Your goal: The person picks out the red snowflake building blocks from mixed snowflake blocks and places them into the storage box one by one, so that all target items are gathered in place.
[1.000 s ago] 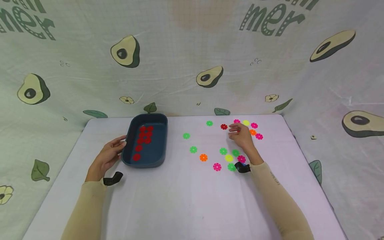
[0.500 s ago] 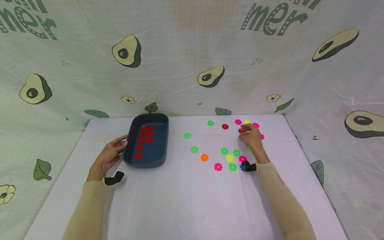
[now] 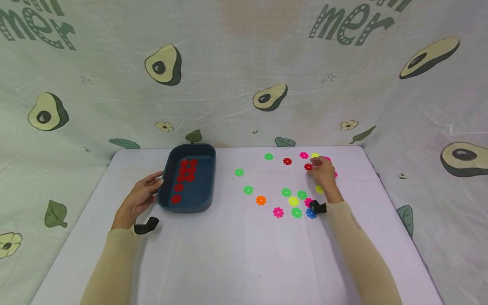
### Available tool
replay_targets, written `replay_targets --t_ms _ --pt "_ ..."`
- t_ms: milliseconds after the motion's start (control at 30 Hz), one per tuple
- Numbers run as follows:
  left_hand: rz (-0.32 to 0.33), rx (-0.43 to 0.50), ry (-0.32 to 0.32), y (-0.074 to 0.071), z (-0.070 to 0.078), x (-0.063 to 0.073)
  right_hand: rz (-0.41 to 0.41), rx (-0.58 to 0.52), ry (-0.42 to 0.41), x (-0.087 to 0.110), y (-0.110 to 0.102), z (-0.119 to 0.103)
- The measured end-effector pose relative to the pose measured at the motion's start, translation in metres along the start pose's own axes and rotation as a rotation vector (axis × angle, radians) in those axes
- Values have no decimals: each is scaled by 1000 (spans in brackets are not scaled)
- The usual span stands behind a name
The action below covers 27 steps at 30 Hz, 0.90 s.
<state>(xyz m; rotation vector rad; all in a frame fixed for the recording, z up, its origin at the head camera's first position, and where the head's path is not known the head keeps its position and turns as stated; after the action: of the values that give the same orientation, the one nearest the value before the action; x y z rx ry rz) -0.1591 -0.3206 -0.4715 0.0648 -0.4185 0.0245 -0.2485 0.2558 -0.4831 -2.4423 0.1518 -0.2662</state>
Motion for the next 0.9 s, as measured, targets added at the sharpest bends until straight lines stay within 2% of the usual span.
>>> replay_targets --t_ms 267,500,900 --pt "9 -8 -8 0 0 -2 -2 34 7 -10 5 -4" --pt "-8 -1 -4 -1 -1 -2 12 70 25 -16 9 -3" --pt "-10 0 10 -2 -1 -2 -2 122 56 -12 5 -2"
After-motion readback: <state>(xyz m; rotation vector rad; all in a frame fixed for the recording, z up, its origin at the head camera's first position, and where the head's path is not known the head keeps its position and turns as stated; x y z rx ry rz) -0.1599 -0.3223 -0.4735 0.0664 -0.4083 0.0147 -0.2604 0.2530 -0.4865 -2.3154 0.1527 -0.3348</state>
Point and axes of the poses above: each hand's wrist, its own x-axis away from the middle knuckle, its own y-axis out of the palm, z = x × y, the point moved 2 cm from there along -x, towards the middle knuckle, and after that the axes turned 2 degrees about -x, right-handed, at the moved point
